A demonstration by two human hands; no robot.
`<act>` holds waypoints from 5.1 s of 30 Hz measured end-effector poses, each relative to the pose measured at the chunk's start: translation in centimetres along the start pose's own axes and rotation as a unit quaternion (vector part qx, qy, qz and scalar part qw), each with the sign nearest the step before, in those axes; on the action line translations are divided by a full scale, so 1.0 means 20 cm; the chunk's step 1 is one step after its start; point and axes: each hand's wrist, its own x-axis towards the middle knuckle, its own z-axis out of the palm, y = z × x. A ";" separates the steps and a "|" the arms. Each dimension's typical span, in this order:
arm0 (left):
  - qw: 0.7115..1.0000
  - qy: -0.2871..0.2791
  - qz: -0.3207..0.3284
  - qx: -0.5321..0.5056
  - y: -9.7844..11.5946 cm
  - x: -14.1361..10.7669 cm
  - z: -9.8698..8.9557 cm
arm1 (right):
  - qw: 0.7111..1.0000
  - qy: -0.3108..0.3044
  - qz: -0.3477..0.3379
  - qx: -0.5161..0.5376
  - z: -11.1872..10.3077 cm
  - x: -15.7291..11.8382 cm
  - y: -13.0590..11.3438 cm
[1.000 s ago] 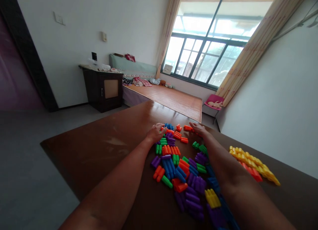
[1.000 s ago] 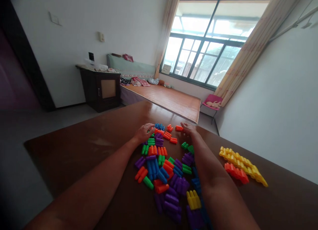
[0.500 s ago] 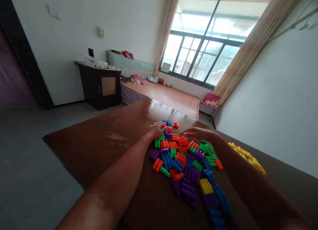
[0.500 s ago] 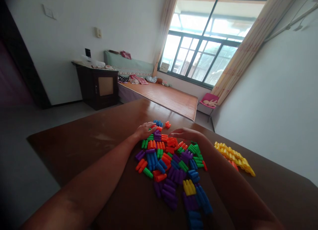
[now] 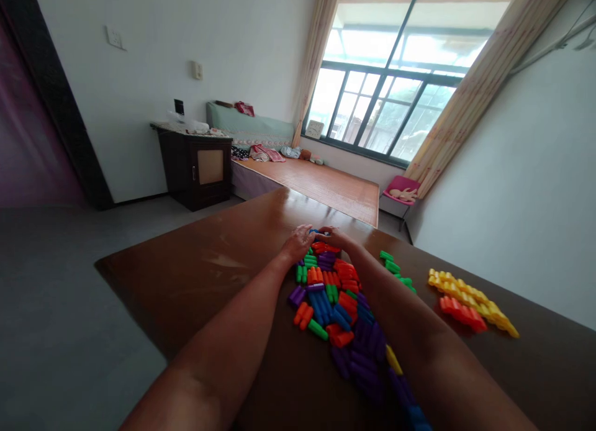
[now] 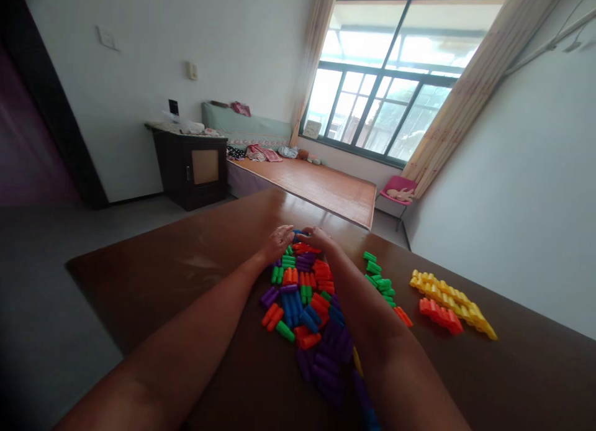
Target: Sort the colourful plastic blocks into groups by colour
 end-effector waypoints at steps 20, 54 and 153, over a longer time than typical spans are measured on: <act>0.987 -0.155 0.014 -0.037 0.04 -0.02 0.00 | 0.989 0.121 0.080 -0.011 -0.24 -0.80 0.21; 0.926 -0.316 0.139 0.154 0.38 -0.88 -0.62 | 0.996 0.062 0.047 -0.044 0.04 -1.95 -0.05; 0.928 -0.221 0.224 0.202 0.40 -0.05 0.21 | 0.829 0.452 0.310 -0.112 -0.25 -1.66 0.70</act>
